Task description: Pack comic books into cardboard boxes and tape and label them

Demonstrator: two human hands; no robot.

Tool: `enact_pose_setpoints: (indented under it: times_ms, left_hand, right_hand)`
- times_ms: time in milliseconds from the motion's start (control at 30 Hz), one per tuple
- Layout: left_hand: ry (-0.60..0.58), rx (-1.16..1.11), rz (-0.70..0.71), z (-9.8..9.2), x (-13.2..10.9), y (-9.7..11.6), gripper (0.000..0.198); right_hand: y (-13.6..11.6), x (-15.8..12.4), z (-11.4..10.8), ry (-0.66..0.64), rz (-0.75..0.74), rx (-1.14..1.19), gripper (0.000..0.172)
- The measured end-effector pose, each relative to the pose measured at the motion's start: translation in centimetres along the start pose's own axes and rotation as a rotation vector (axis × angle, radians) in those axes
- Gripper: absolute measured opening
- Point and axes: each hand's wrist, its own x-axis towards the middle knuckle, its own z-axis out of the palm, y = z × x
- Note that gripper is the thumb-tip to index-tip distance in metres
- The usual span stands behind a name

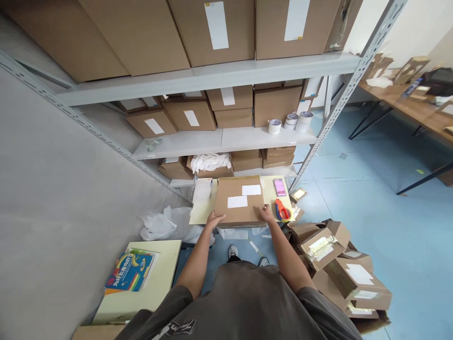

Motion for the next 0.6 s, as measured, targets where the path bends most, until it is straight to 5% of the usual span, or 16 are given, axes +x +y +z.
enact_pose_setpoints:
  times_ms: [133, 333, 467, 600]
  left_hand:
    - [0.158, -0.009, 0.075, -1.6, 0.2, 0.8, 0.096]
    - [0.120, -0.128, 0.284, -3.5, 0.3, 4.2, 0.114]
    - [0.057, -0.144, 0.340, -3.3, 0.9, 7.1, 0.116]
    - [0.044, -0.136, 0.342, -2.0, 1.3, 7.8, 0.114]
  right_hand:
    - [-1.0, 0.1, -1.5, 0.094, -0.057, 0.004, 0.074]
    - [-1.6, 0.1, -2.2, 0.072, -0.387, 0.167, 0.090]
    - [-2.0, 0.2, -1.8, 0.045, -0.338, 0.047, 0.091]
    - [-2.1, 0.4, -1.2, 0.031, -0.269, -0.057, 0.095]
